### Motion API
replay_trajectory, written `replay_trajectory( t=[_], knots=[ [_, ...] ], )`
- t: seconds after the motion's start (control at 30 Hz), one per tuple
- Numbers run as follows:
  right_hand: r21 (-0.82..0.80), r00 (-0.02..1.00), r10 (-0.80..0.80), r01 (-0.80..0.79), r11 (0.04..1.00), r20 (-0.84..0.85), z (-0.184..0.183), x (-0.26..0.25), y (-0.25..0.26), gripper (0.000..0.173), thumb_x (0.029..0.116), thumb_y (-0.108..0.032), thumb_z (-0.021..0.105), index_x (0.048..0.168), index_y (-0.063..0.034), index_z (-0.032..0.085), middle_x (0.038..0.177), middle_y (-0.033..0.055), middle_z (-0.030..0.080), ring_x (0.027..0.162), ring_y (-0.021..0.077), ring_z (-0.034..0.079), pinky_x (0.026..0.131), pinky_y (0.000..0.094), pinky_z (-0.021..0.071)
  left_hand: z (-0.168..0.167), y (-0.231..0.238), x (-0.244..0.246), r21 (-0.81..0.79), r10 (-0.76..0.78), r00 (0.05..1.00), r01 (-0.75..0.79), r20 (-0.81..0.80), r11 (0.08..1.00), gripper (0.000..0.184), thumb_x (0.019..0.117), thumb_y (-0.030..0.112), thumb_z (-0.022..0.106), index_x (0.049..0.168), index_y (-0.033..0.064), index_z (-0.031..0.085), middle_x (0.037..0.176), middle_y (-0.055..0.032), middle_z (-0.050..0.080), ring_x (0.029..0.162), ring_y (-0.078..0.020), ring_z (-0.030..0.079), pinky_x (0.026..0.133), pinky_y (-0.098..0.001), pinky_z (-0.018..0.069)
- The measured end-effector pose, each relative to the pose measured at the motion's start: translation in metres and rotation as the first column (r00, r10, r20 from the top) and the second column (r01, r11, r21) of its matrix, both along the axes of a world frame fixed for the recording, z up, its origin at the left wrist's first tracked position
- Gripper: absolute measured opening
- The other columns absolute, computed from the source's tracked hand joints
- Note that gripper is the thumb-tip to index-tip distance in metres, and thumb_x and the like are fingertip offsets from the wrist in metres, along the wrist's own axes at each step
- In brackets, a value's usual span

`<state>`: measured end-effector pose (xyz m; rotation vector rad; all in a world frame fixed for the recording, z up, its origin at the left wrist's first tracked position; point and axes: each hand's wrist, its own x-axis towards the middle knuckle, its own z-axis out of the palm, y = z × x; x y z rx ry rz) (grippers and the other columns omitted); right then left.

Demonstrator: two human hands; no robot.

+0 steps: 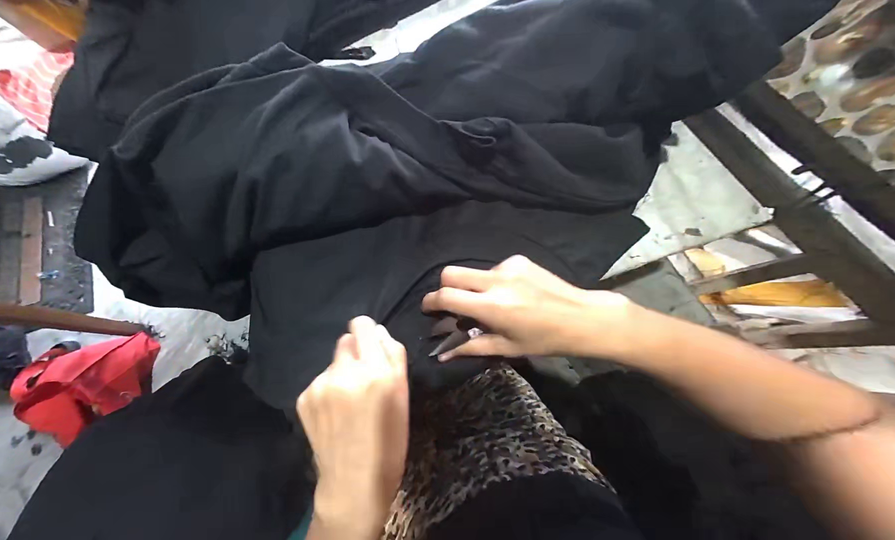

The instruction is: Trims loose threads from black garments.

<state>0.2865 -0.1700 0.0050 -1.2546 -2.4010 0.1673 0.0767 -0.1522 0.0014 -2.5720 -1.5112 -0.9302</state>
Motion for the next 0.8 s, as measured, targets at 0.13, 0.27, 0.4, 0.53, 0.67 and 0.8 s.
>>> replay_trajectory(
  t=[0.13,0.27,0.4,0.53,0.67,0.8],
  knots=[
    [0.302,0.993,-0.049,0.080,0.950,-0.108,-0.030,-0.007,-0.018,0.019,0.0947,-0.008,0.052,0.087,-0.0026,0.068,0.064,0.0062,0.056,0.048,0.0163,0.049,0.042,0.0291,0.0350,-0.014,0.030,-0.016,0.241,-0.239,0.616,0.081,0.750,0.967,0.022,0.1094,0.023,0.043,0.097,0.0107,0.056,0.093,0.0043,0.073,0.087,-0.0092,0.075,0.076,-0.0296,0.0649],
    [0.480,0.988,-0.032,0.100,0.872,-0.149,-0.019,-0.022,-0.041,0.016,0.1037,-0.006,0.046,0.099,-0.0008,0.061,0.066,0.0080,0.052,0.051,0.0184,0.042,0.049,0.0301,0.0339,0.022,0.016,-0.021,0.164,-0.257,0.593,0.207,0.763,0.965,0.020,0.1085,0.031,0.049,0.096,0.0172,0.057,0.078,0.0140,0.064,0.072,0.0027,0.066,0.066,-0.0173,0.0597],
    [0.475,0.998,-0.009,0.037,0.879,-0.061,-0.016,-0.027,-0.050,0.018,0.1031,-0.003,0.045,0.096,-0.0006,0.061,0.066,0.0072,0.053,0.051,0.0181,0.041,0.049,0.0299,0.0330,0.023,-0.019,-0.008,-0.181,0.059,0.998,-0.055,0.016,0.982,0.064,0.0925,0.060,0.057,0.089,-0.0028,0.068,0.063,-0.0117,0.060,0.048,-0.0225,0.057,0.044,-0.0384,0.0418],
    [0.398,0.999,0.014,0.000,0.917,-0.033,-0.038,-0.025,-0.057,0.019,0.1022,-0.001,0.045,0.093,-0.0017,0.062,0.068,0.0069,0.054,0.051,0.0175,0.042,0.047,0.0297,0.0333,0.002,-0.019,-0.003,-0.072,0.080,0.996,-0.083,-0.038,0.994,0.027,0.0978,0.016,0.054,0.085,-0.0026,0.068,0.061,-0.0103,0.060,0.047,-0.0188,0.058,0.042,-0.0314,0.0416],
    [0.406,0.990,-0.037,0.091,0.909,-0.139,-0.051,-0.030,-0.056,0.018,0.1024,-0.003,0.045,0.094,-0.0014,0.061,0.066,0.0068,0.053,0.050,0.0174,0.042,0.047,0.0291,0.0337,-0.014,-0.006,0.009,-0.039,-0.002,0.701,0.042,0.713,0.998,0.020,0.1009,0.002,0.047,0.089,-0.0070,0.060,0.069,0.0042,0.054,0.062,0.0097,0.051,0.060,-0.0062,0.0434],
    [0.357,0.950,-0.126,0.228,0.906,-0.287,-0.051,-0.043,-0.046,0.017,0.1002,-0.006,0.048,0.097,-0.0017,0.064,0.066,0.0072,0.053,0.050,0.0181,0.044,0.047,0.0288,0.0351,-0.017,0.000,0.014,-0.145,0.387,-0.266,0.629,0.883,0.763,0.039,0.1097,0.009,0.029,0.099,0.0074,0.067,0.088,-0.0030,0.075,0.083,-0.0100,0.074,0.076,-0.0262,0.0622]
  ],
)
